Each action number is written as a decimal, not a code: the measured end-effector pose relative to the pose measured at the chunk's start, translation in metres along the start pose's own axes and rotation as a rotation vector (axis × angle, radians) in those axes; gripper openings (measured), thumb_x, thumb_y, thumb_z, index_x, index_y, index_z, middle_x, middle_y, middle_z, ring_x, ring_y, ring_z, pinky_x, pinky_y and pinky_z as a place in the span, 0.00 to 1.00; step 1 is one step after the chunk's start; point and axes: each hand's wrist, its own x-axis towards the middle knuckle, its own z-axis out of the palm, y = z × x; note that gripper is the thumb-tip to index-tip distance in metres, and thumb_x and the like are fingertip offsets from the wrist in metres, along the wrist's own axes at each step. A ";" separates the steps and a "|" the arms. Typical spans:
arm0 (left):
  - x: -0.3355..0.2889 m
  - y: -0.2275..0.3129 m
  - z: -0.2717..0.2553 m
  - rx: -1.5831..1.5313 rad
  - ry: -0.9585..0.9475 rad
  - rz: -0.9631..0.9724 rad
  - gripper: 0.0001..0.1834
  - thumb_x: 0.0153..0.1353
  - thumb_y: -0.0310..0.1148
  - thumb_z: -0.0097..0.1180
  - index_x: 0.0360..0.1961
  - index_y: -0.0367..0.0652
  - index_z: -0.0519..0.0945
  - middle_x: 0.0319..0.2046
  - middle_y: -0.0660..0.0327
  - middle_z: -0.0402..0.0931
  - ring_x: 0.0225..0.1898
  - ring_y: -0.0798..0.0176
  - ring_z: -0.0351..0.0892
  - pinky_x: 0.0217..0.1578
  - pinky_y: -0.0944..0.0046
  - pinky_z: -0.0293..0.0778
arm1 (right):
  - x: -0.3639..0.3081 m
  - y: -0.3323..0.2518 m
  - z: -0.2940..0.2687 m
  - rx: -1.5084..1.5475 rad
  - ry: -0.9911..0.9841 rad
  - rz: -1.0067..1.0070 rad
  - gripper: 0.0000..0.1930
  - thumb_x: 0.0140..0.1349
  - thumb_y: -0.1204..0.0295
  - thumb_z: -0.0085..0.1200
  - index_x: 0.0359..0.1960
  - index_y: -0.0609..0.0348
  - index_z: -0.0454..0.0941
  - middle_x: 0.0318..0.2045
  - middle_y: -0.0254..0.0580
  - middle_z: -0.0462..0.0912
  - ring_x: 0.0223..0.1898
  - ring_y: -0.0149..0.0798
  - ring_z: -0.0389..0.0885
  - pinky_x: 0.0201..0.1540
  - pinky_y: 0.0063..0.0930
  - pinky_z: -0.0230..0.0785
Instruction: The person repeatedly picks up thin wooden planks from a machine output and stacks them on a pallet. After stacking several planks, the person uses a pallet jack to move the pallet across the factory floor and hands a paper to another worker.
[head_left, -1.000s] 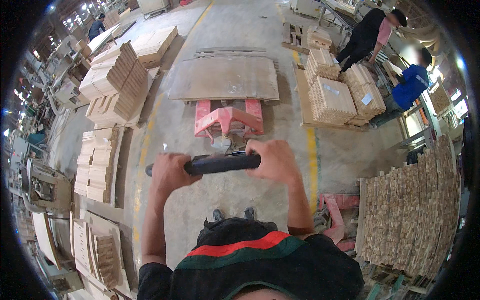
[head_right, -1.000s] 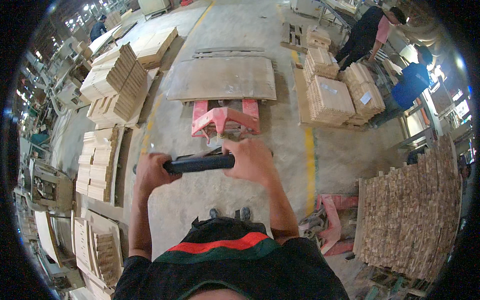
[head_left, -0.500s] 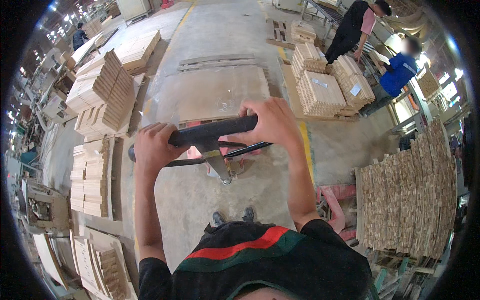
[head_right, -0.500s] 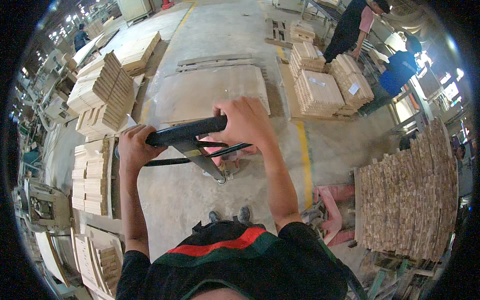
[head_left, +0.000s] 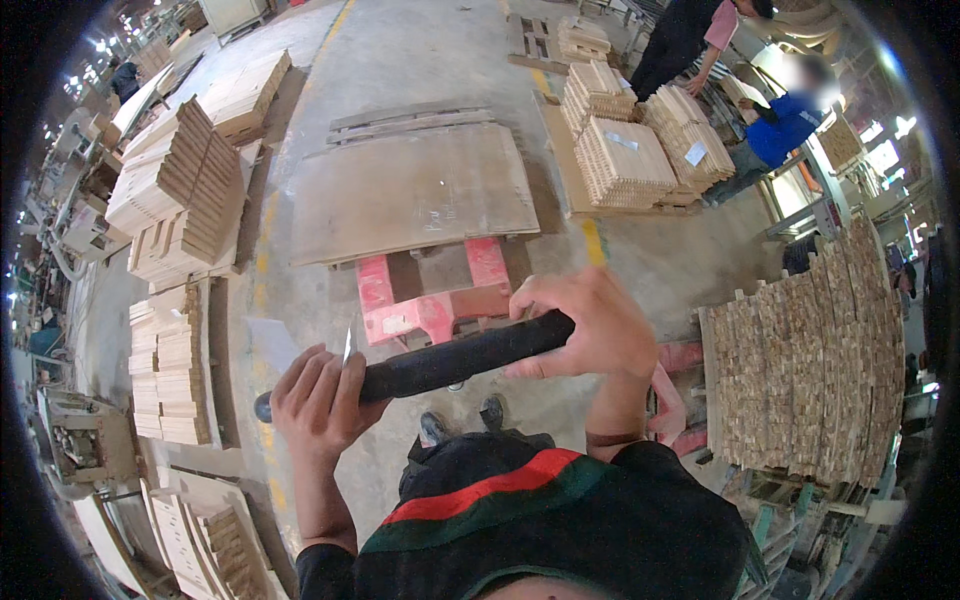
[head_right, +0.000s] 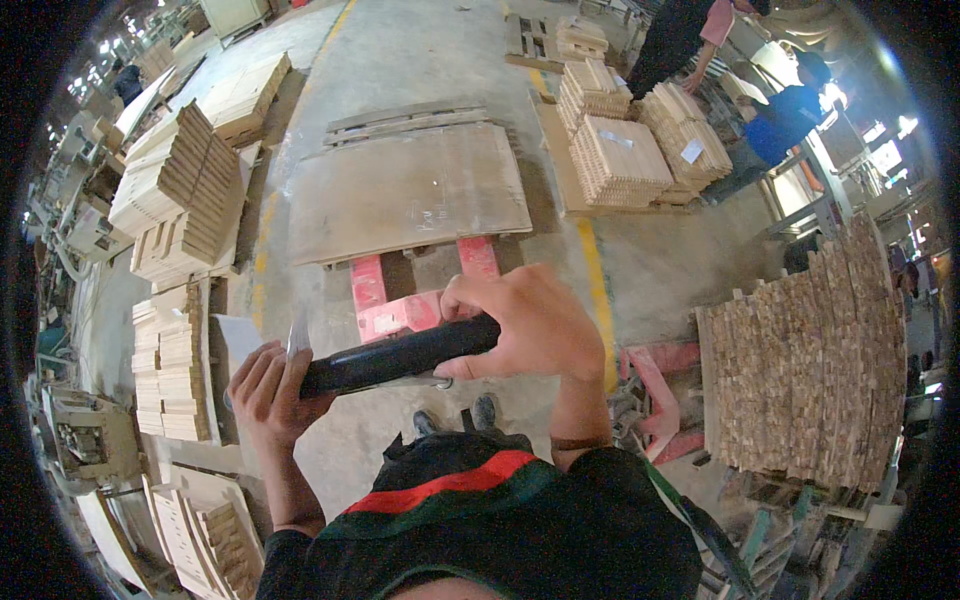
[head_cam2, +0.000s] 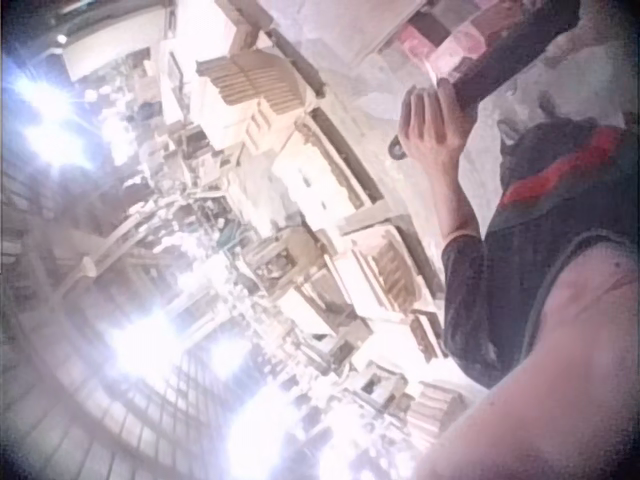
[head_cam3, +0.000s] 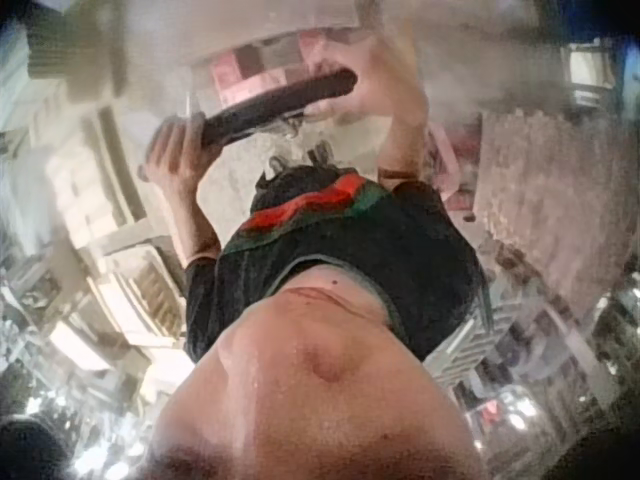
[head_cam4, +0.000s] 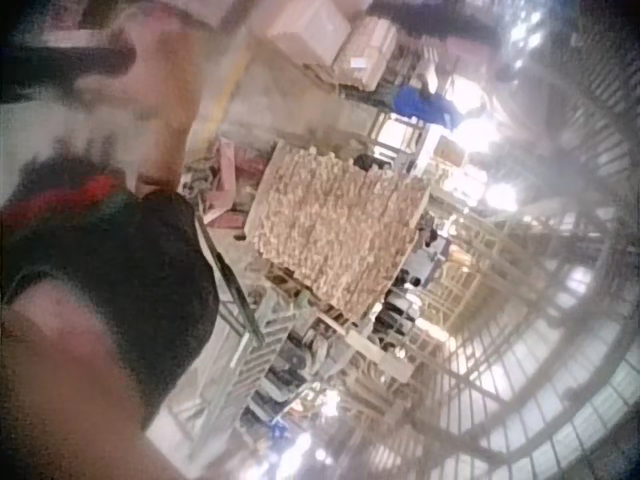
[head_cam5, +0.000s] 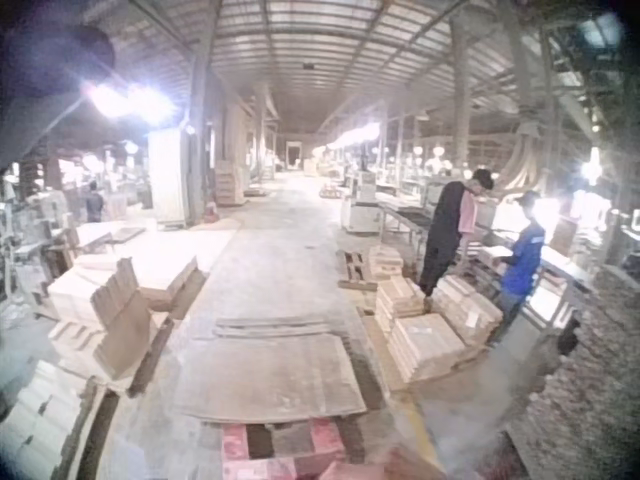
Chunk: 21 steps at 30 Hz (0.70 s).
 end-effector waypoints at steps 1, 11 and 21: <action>-0.002 0.005 -0.003 0.006 -0.012 -0.011 0.16 0.44 0.38 0.63 0.29 0.38 0.77 0.22 0.60 0.75 0.27 0.58 0.79 0.36 0.57 0.79 | -0.004 -0.002 0.000 0.022 0.013 0.010 0.22 0.40 0.53 0.67 0.31 0.54 0.75 0.21 0.41 0.80 0.25 0.42 0.81 0.29 0.30 0.71; -0.024 0.023 -0.019 -0.024 0.033 -0.025 0.18 0.42 0.33 0.66 0.35 0.37 0.79 0.31 0.56 0.78 0.37 0.54 0.79 0.43 0.54 0.76 | -0.036 -0.012 0.030 0.032 0.445 0.006 0.15 0.45 0.63 0.66 0.28 0.57 0.76 0.18 0.37 0.78 0.22 0.34 0.79 0.28 0.23 0.70; -0.157 -0.019 -0.019 -0.009 0.407 -0.719 0.35 0.54 0.55 0.57 0.50 0.32 0.74 0.48 0.49 0.75 0.50 0.47 0.74 0.55 0.50 0.65 | -0.126 0.049 0.118 -0.181 0.788 0.219 0.57 0.37 0.51 0.71 0.62 0.69 0.48 0.57 0.64 0.56 0.59 0.59 0.57 0.60 0.47 0.52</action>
